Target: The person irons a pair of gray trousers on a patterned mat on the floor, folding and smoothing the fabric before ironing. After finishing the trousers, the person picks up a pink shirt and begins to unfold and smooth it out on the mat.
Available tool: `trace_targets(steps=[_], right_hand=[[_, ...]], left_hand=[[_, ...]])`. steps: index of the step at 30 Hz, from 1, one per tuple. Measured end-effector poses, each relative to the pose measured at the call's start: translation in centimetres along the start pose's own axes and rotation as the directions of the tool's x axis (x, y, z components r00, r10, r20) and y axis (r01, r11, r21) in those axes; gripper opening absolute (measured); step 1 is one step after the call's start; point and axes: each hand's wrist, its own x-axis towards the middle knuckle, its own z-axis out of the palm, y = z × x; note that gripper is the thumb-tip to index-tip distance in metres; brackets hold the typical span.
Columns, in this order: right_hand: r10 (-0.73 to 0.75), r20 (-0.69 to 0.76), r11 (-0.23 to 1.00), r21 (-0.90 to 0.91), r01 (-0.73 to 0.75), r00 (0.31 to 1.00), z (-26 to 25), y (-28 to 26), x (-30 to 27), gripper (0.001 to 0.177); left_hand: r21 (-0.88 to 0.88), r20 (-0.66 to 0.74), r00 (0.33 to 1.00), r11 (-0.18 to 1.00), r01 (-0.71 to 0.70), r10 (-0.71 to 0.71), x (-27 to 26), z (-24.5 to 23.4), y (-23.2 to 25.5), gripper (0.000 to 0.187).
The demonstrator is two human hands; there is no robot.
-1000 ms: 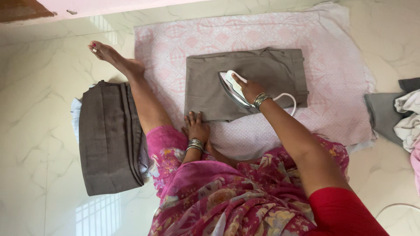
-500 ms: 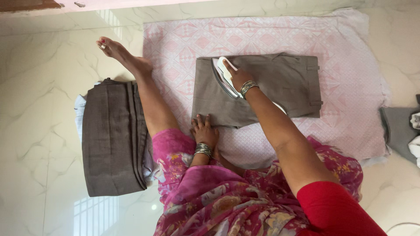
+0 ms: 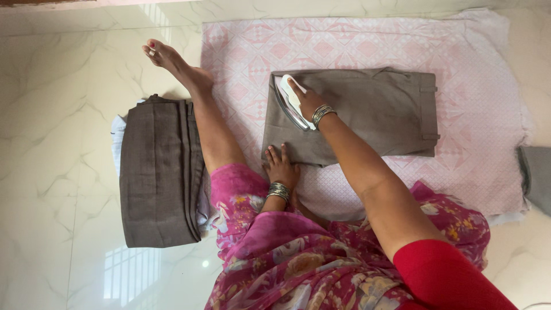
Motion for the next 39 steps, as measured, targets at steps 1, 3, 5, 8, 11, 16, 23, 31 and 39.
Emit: trace_targets(steps=[1, 3, 5, 8, 11, 16, 23, 31, 39], right_hand=[[0.006, 0.012, 1.0, 0.012, -0.006, 1.0, 0.1, -0.3, -0.1, 0.096], [-0.008, 0.009, 1.0, 0.024, 0.008, 1.0, 0.5, -0.9, -0.4, 0.096], [-0.051, -0.02, 0.998, 0.021, 0.052, 0.998, 1.0, -1.5, -0.7, 0.097], [-0.056, 0.037, 0.996, 0.071, 0.054, 0.998, 1.5, -2.6, -1.6, 0.095], [-0.063, 0.027, 0.996, 0.062, 0.061, 0.998, 1.9, -3.6, -2.6, 0.094], [-0.11, 0.024, 0.989, 0.105, 0.107, 0.994, 2.3, -4.6, -4.5, 0.095], [-0.152, 0.006, 0.98, 0.131, 0.149, 0.988, 3.7, -5.9, -7.6, 0.098], [-0.122, 0.078, 0.987, 0.119, 0.113, 0.989, 5.1, -7.9, -11.6, 0.093], [-0.112, -0.052, 0.968, 0.219, 0.121, 0.992, 5.6, -9.5, -14.5, 0.081]], left_hand=[[-0.004, -0.005, 1.0, 1.0, 0.0, 0.0, 0.2, 0.3, 0.3, 0.076], [-0.011, -0.011, 1.0, 1.0, 0.0, 0.0, 0.4, 1.2, 1.2, 0.075], [-0.027, -0.018, 1.0, 1.0, 0.001, -0.002, 0.9, 1.9, 1.8, 0.074], [-0.039, -0.033, 0.999, 0.999, 0.004, -0.005, 1.6, 2.3, 2.3, 0.073], [-0.05, -0.043, 0.999, 0.999, 0.012, -0.014, 1.7, 2.4, 2.8, 0.072], [-0.054, -0.037, 0.999, 0.998, 0.011, -0.013, 2.4, 2.5, 3.0, 0.071], [-0.04, -0.05, 0.999, 0.999, 0.002, -0.004, 2.2, 2.2, 3.3, 0.069], [-0.007, -0.064, 0.998, 1.0, -0.015, 0.015, 2.2, 1.6, 3.8, 0.081], [0.009, -0.052, 0.999, 1.0, -0.005, 0.005, 1.9, 1.4, 3.9, 0.084]])
